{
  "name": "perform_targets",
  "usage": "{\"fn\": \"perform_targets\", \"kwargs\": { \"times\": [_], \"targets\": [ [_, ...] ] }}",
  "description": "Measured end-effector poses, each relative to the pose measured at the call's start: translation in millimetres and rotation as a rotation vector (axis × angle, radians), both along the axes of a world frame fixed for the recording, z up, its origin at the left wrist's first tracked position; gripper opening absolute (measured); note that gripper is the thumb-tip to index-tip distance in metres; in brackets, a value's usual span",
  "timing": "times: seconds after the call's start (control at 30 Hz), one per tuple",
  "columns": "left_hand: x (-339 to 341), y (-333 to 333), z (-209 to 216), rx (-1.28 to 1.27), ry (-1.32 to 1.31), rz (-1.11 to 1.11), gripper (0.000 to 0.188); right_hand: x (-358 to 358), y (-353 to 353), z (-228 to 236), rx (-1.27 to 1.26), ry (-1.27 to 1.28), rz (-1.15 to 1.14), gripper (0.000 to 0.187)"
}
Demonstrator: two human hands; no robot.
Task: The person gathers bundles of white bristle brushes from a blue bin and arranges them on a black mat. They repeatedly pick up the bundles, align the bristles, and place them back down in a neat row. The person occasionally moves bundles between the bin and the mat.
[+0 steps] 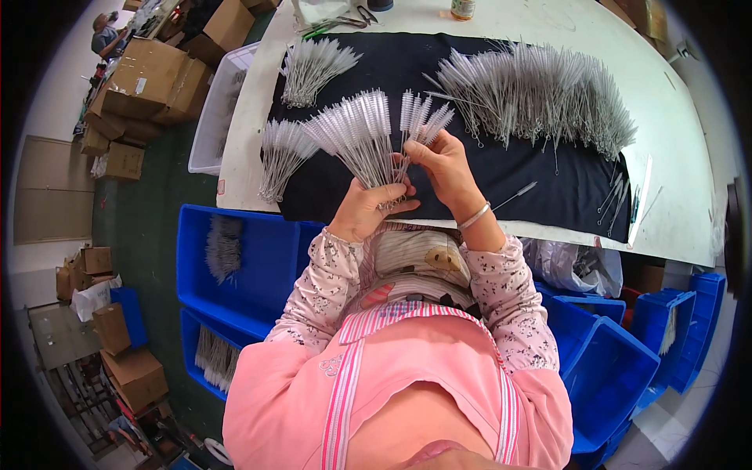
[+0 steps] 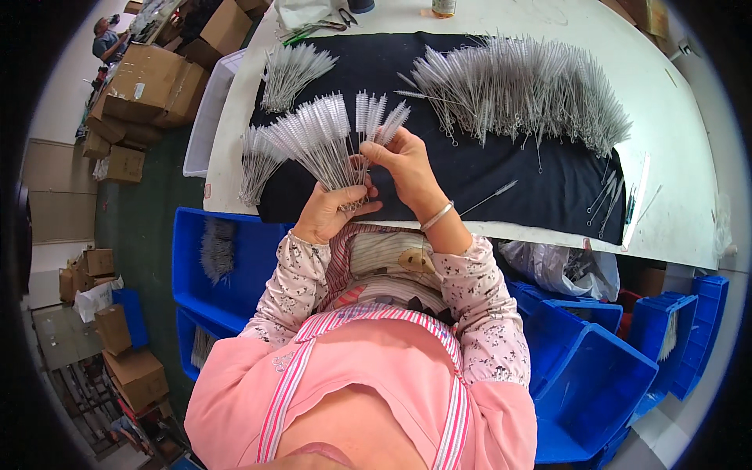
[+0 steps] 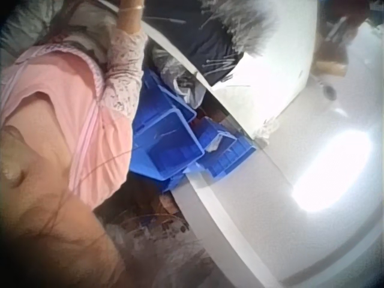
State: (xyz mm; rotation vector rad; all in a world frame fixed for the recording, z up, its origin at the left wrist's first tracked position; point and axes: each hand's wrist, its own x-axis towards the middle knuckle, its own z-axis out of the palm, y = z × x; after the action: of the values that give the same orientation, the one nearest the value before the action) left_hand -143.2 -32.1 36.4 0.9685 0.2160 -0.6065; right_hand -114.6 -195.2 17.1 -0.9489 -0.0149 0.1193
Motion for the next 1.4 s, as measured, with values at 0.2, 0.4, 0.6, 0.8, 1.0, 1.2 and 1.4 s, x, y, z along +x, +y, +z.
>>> {"fn": "perform_targets", "kwargs": {
  "times": [0.2,0.4,0.6,0.8,1.0,1.2,1.4],
  "targets": [
    [18.2,-7.7,-17.9,-0.186,-0.034,0.043,0.037,17.5,-8.2,-10.6,0.161,0.062,0.009,0.012],
    [23.8,-3.0,-6.1,-0.298,-0.099,-0.176,0.040,10.3,-20.8,1.1,0.480,-0.050,0.106,0.060],
    [5.8,23.9,-15.1,-0.174,-0.237,-0.381,0.044,-11.1,-24.7,40.9,-0.053,-0.176,0.132,0.030],
    [16.8,42.2,-15.4,0.205,-0.709,-0.516,0.051,-28.6,-20.9,57.1,-0.018,-0.343,0.173,0.016],
    [26.2,72.5,-56.1,0.157,-0.879,-0.467,0.053,-24.0,-44.8,73.3,-0.182,-0.413,0.094,0.009],
    [19.3,64.4,-51.0,0.270,-0.793,-0.519,0.055,-6.8,-46.1,118.1,-0.870,-0.852,0.188,0.010],
    [1.3,34.2,-2.3,0.158,-0.625,-0.591,0.048,3.9,-56.3,105.1,-0.550,-0.330,0.084,0.005]
  ]
}}
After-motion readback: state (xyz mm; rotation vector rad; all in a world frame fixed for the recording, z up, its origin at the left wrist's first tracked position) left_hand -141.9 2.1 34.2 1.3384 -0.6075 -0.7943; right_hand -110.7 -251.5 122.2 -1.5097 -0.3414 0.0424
